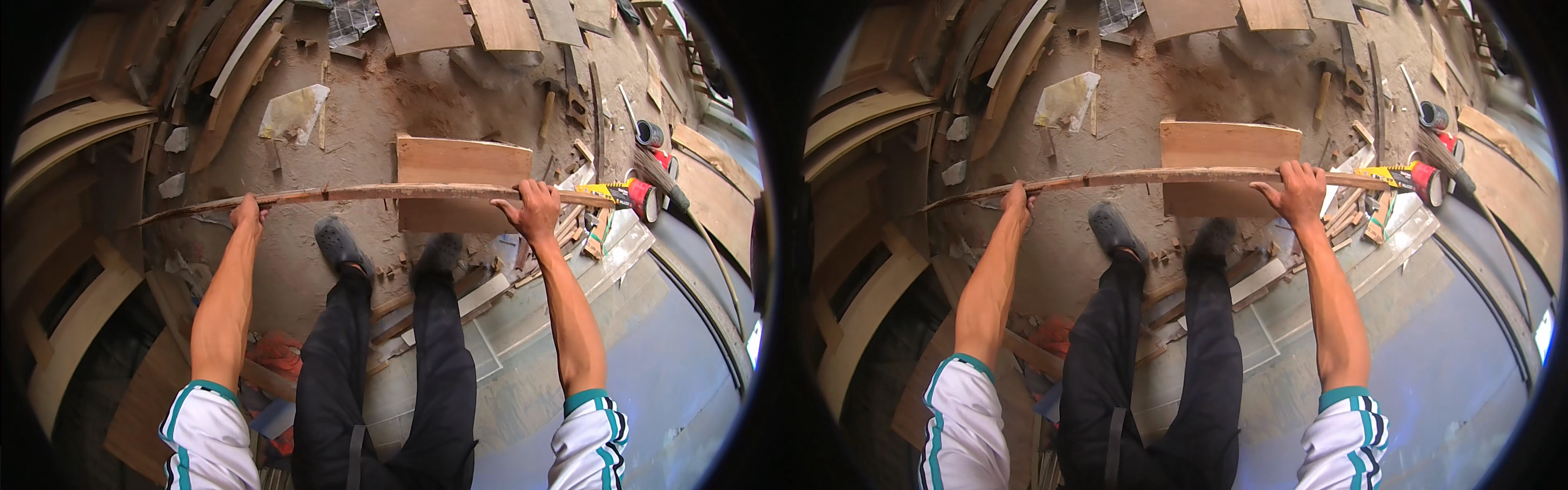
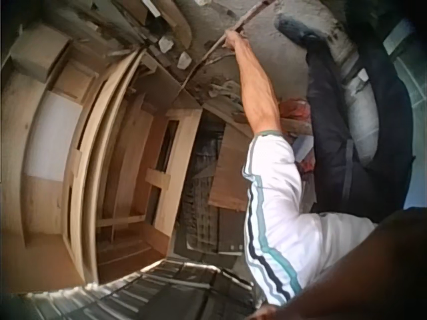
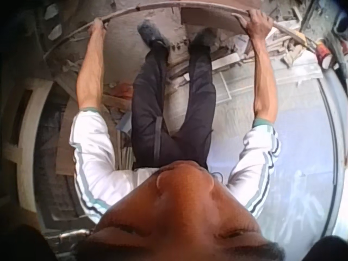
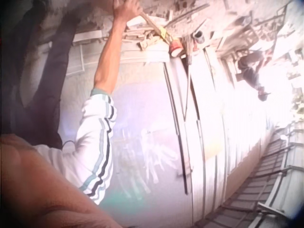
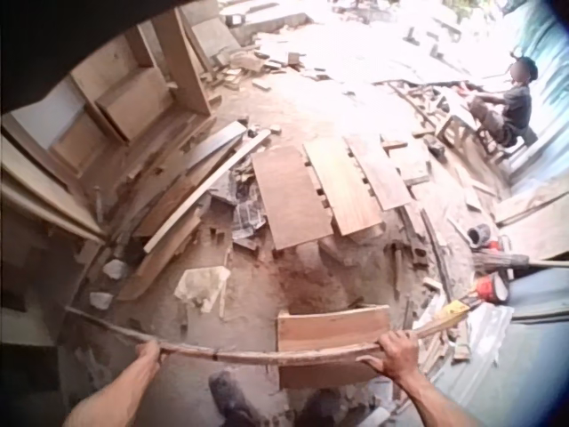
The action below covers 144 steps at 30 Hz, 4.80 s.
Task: The person arranges several wooden planks on a small wooden stand. They then use a hammer and a metal bar to strike and separate a long, curved wooden piece into smaller sections.
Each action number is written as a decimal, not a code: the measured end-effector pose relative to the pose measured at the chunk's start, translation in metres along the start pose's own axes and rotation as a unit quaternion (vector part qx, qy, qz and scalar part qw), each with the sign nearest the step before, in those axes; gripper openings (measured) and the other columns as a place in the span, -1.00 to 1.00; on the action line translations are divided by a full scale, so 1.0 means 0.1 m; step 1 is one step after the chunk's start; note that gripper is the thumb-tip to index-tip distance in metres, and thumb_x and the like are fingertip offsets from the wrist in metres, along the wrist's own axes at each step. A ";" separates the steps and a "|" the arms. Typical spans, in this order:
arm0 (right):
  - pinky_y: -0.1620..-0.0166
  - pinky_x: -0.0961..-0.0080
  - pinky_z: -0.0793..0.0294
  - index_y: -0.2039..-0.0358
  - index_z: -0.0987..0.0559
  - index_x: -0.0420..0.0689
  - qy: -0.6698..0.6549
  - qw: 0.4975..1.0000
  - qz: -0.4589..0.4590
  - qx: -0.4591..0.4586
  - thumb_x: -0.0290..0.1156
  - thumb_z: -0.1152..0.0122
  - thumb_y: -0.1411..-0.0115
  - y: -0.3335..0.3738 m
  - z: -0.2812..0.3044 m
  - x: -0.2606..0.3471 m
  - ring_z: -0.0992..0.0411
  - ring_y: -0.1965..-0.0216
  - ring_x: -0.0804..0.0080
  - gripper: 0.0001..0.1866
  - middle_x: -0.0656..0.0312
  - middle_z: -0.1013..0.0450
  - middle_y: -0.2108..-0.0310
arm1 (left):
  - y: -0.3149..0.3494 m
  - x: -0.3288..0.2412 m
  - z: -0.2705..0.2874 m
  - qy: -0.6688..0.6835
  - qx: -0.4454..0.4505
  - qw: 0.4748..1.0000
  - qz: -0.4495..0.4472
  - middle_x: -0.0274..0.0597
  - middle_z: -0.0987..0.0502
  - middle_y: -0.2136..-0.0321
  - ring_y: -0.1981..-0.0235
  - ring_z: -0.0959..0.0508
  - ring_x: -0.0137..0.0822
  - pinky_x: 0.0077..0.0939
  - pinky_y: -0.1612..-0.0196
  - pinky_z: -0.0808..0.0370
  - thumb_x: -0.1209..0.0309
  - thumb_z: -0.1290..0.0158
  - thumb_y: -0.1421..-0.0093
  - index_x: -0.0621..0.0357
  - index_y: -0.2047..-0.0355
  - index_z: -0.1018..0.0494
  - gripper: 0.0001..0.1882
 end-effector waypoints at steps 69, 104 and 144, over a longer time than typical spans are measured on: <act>0.51 0.22 -0.40 0.75 -0.58 -0.10 0.026 0.985 -0.129 0.116 0.48 -0.06 -0.03 0.37 -0.45 -2.21 -0.47 0.66 0.10 -0.20 0.07 -0.45 0.75 | 2.47 -0.35 -2.81 -0.505 0.170 0.595 -0.602 0.07 -0.51 0.69 0.57 -0.56 0.04 -0.10 0.50 -0.42 -0.47 0.07 -0.04 0.17 0.67 -0.56 -0.16; 0.24 0.21 -0.24 0.71 -0.46 -0.11 0.025 0.995 -0.089 0.022 0.29 -0.22 -0.02 0.47 -0.82 -1.89 -0.36 0.49 0.14 -0.35 0.11 -0.42 0.64 | 2.18 -0.35 -2.65 -0.336 0.124 0.628 -0.691 0.10 -0.49 0.71 0.60 -0.55 0.04 -0.08 0.55 -0.45 -0.17 -0.08 -0.12 0.11 0.73 -0.56 -0.40; 0.10 0.03 -0.53 0.22 -0.56 -0.38 0.101 0.919 -0.219 0.313 -0.16 -0.08 -0.18 -1.13 -3.22 -3.81 -0.56 0.13 -0.09 -0.55 -0.30 -0.54 0.29 | 2.13 -0.40 -2.50 -0.231 0.065 0.673 -0.700 0.07 -0.39 0.83 0.78 -0.45 0.03 -0.14 0.66 -0.38 0.02 -0.02 -0.14 0.17 0.84 -0.45 -0.44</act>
Point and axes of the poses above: each hand's wrist, its own y-axis away from the middle knuckle, its own z-axis out of the back of the hand, x = y × z, the point moved 10 cm from there along -y, towards the middle knuckle
